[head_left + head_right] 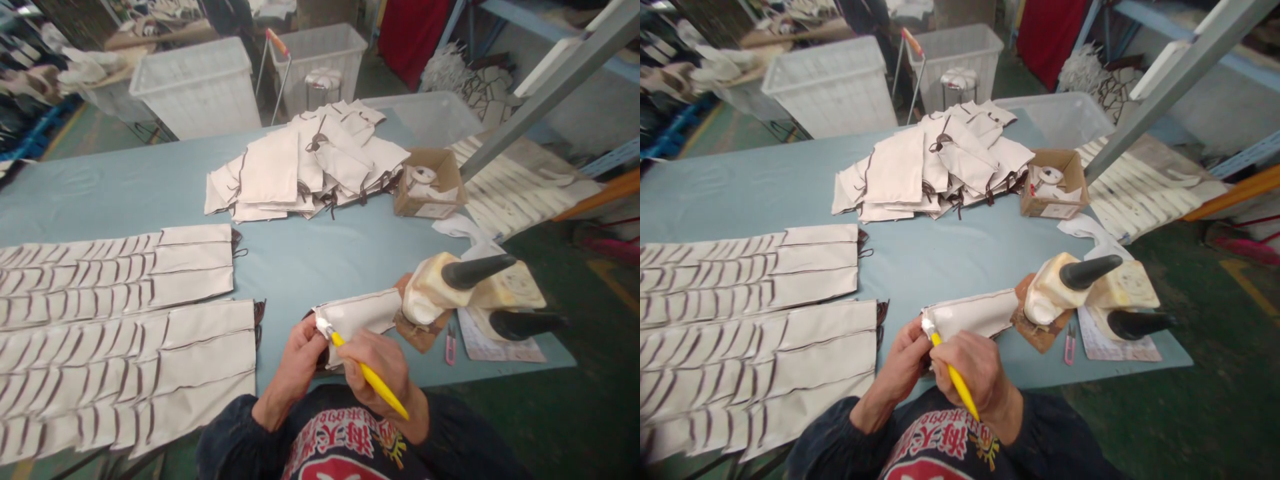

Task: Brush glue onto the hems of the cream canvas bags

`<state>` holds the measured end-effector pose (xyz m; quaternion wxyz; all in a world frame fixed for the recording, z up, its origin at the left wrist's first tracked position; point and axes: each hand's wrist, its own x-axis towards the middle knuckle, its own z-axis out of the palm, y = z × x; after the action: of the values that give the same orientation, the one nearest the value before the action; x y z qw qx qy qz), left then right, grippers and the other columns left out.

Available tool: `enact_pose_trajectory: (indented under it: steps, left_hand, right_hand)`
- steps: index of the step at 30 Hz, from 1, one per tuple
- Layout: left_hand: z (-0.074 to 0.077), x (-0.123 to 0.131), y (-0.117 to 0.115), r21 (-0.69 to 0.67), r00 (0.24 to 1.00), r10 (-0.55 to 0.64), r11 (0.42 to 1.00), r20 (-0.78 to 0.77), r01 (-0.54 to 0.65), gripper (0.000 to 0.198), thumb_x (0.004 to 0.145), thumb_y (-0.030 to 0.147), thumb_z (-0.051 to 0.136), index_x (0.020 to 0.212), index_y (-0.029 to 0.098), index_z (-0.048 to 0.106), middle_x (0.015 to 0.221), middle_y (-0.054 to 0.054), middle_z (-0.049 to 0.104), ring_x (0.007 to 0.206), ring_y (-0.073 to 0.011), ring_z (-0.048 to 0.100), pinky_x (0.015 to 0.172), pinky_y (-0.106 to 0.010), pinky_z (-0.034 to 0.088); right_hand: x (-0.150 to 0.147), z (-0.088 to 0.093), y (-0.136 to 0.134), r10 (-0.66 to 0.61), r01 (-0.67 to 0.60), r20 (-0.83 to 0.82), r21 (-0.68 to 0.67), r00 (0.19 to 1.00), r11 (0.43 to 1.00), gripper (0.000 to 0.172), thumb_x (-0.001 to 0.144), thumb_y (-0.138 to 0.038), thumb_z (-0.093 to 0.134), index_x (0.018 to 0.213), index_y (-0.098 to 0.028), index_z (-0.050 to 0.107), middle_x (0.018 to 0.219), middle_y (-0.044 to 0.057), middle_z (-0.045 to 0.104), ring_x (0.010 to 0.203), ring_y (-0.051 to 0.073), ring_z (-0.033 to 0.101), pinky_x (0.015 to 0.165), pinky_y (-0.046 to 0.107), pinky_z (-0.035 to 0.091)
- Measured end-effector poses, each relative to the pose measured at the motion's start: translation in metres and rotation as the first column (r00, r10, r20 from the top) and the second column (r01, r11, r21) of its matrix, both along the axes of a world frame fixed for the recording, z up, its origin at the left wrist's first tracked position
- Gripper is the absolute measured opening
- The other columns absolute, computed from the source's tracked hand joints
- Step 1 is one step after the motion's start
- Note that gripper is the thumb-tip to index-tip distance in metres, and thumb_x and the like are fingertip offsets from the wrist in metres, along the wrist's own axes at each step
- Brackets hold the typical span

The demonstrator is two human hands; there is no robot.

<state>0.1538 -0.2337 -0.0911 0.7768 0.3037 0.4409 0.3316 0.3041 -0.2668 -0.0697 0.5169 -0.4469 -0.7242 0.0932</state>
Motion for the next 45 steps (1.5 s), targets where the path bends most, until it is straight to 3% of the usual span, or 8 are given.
enact_pose_trajectory:
  steps: [6, 11, 16, 19, 21, 30, 40, 45]
  left_hand:
    - [-0.005, 0.000, -0.003, -0.011, 0.998, 0.056, 0.998, 0.039, -0.055, 0.044, 0.079, 0.039, 0.084, 0.114, 0.016, 0.076, 0.078, -0.003, 0.074, 0.058, -0.0106, 0.055, 0.057, -0.021, 0.041]
    - [-0.006, 0.001, -0.008, 0.259, 0.981, -0.002, 0.964, -0.192, 0.053, 0.029, 0.091, 0.040, 0.069, 0.106, 0.017, 0.075, 0.069, 0.001, 0.064, 0.055, -0.0113, 0.047, 0.056, -0.023, 0.038]
    - [-0.017, -0.011, -0.011, 0.715, 0.833, 0.163, 0.614, -0.528, 0.333, 0.026, 0.099, 0.015, 0.043, 0.094, 0.017, 0.069, 0.076, -0.003, 0.064, 0.069, -0.0173, 0.056, 0.065, -0.028, 0.045]
    - [-0.026, -0.014, -0.013, 0.806, 0.777, 0.265, 0.364, -0.571, 0.468, 0.027, 0.097, 0.007, 0.040, 0.098, 0.018, 0.065, 0.080, -0.007, 0.066, 0.074, -0.0202, 0.059, 0.066, -0.030, 0.047]
    - [-0.029, -0.013, -0.015, 0.801, 0.742, 0.310, 0.306, -0.594, 0.514, 0.027, 0.096, 0.005, 0.040, 0.098, 0.018, 0.063, 0.078, -0.007, 0.064, 0.071, -0.0205, 0.058, 0.063, -0.030, 0.045]
    - [-0.028, 0.003, -0.022, 0.795, 0.770, 0.322, 0.486, -0.550, 0.364, 0.023, 0.100, 0.007, 0.040, 0.095, 0.020, 0.058, 0.076, -0.001, 0.058, 0.068, -0.0168, 0.055, 0.062, -0.028, 0.042]
    - [-0.029, 0.004, -0.027, 0.706, 0.760, 0.270, 0.628, -0.591, 0.326, 0.024, 0.103, 0.016, 0.039, 0.084, 0.021, 0.054, 0.069, 0.001, 0.050, 0.061, -0.0152, 0.048, 0.059, -0.028, 0.038]
    - [-0.025, 0.003, -0.021, 0.758, 0.780, 0.267, 0.541, -0.566, 0.365, 0.024, 0.099, 0.010, 0.040, 0.081, 0.022, 0.050, 0.071, 0.001, 0.054, 0.063, -0.0149, 0.050, 0.060, -0.028, 0.038]
  right_hand:
    - [0.015, -0.007, -0.006, -0.187, 0.183, -0.032, -0.088, 0.982, 0.979, 0.018, 0.104, -0.018, 0.046, 0.095, -0.023, 0.061, 0.068, 0.000, 0.066, 0.055, 0.016, 0.062, 0.055, 0.028, 0.048]
    - [0.003, -0.003, -0.012, -0.075, 0.071, -0.070, -0.052, 0.995, 0.996, 0.021, 0.106, -0.022, 0.044, 0.095, -0.023, 0.062, 0.066, -0.001, 0.066, 0.053, 0.015, 0.061, 0.055, 0.027, 0.050]
    - [0.010, 0.012, -0.015, -0.337, 0.296, -0.274, -0.179, 0.901, 0.938, 0.025, 0.105, -0.029, 0.048, 0.086, -0.022, 0.063, 0.060, -0.004, 0.058, 0.048, 0.013, 0.056, 0.050, 0.025, 0.048]
    - [0.012, 0.018, -0.011, -0.489, 0.377, -0.494, -0.314, 0.719, 0.872, 0.028, 0.104, -0.035, 0.053, 0.082, -0.021, 0.062, 0.054, -0.006, 0.055, 0.041, 0.011, 0.050, 0.043, 0.023, 0.044]
    - [0.007, 0.016, -0.007, -0.514, 0.304, -0.590, -0.422, 0.623, 0.854, 0.030, 0.103, -0.041, 0.056, 0.081, -0.021, 0.061, 0.050, -0.007, 0.054, 0.038, 0.012, 0.050, 0.039, 0.021, 0.042]
    - [-0.011, -0.022, -0.018, -0.674, 0.057, -0.631, -0.713, 0.384, 0.699, 0.041, 0.097, -0.060, 0.058, 0.089, -0.020, 0.060, 0.052, -0.006, 0.057, 0.042, 0.014, 0.053, 0.050, 0.028, 0.054]
    - [-0.004, -0.040, -0.024, -0.550, 0.335, -0.471, -0.466, 0.690, 0.819, 0.028, 0.105, -0.041, 0.051, 0.090, -0.021, 0.062, 0.058, -0.004, 0.064, 0.048, 0.016, 0.061, 0.053, 0.028, 0.055]
    - [0.027, -0.022, -0.017, -0.287, 0.276, -0.106, -0.114, 0.952, 0.955, 0.018, 0.106, -0.026, 0.050, 0.098, -0.021, 0.066, 0.070, -0.001, 0.069, 0.057, 0.015, 0.066, 0.058, 0.027, 0.055]
